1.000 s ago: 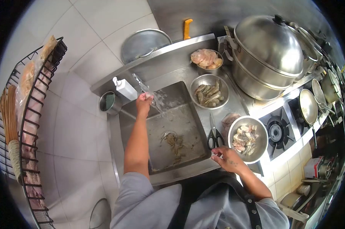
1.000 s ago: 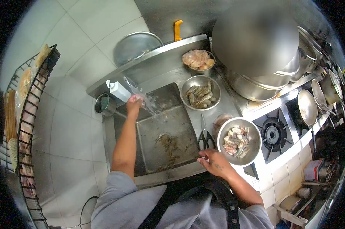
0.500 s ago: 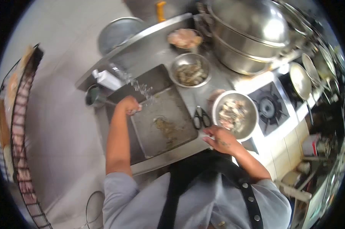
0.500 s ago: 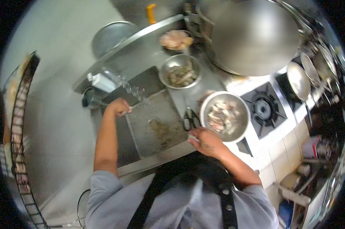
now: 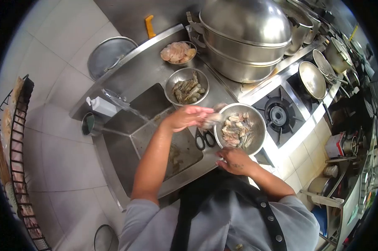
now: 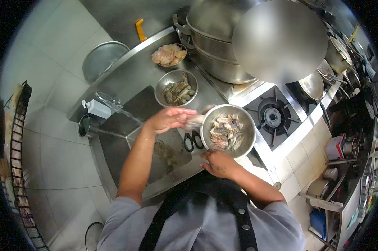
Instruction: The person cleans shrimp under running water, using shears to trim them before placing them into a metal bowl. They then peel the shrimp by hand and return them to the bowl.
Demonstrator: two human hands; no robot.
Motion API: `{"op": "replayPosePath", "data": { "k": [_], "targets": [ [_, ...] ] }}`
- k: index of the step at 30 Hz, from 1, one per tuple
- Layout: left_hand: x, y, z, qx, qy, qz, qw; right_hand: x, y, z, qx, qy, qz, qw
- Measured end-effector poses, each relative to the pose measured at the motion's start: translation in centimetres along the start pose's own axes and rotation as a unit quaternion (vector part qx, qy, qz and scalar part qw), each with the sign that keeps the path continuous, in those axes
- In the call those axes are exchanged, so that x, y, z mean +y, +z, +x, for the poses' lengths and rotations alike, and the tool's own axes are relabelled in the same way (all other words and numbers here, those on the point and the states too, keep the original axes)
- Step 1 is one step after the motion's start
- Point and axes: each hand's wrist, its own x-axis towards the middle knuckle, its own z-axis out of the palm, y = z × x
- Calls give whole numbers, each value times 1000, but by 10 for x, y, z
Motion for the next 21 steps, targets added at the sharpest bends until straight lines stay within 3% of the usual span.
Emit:
{"op": "replayPosePath", "data": {
  "k": [2, 4, 7, 9, 11, 12, 13, 14, 15, 16, 17, 18, 19, 20, 21],
  "targets": [
    [-1, -11, 8, -36, -6, 13, 999, -5, -1, 3, -15, 8, -9, 1000],
    [-2, -26, 12, 24, -40, 101, 994, -3, 9, 5, -14, 16, -13, 1000],
    [-10, -71, 24, 209, -9, 149, 967, -7, 18, 12, -5, 10, 28, 1000],
    [-18, -103, 43, 345, -6, 201, 917, -11, 35, 24, 12, 4, 68, 998],
    [-57, -162, 78, 388, 68, 258, 882, -7, 65, 44, -7, 38, 50, 998],
    [-75, -200, 91, 382, 81, 449, 804, -1, 84, 56, -29, 70, 35, 997],
    [-84, -219, 113, 354, 109, 619, 693, 14, 120, 68, -34, 39, -6, 999],
    [-57, -174, 105, 380, 83, 557, 734, 30, 141, 78, -37, 21, -53, 998],
    [-66, -187, 125, 367, 40, 596, 713, 12, 121, 84, -86, 36, -110, 990],
    [-58, -176, 128, 341, 67, 604, 717, 4, 120, 89, -28, 64, -147, 987],
    [-71, -196, 144, 321, 36, 594, 737, 14, 149, 103, 65, 130, -168, 975],
    [-72, -194, 149, 346, -24, 564, 749, -8, 117, 97, 46, 183, -167, 968],
    [-64, -185, 158, 351, -52, 592, 724, 12, 151, 116, 83, 246, -149, 954],
    [-54, -172, 151, 367, -41, 536, 759, 16, 153, 116, 96, 268, -156, 946],
    [-50, -167, 153, 375, -73, 546, 746, 16, 151, 117, 125, 251, -205, 938]
  ]
}}
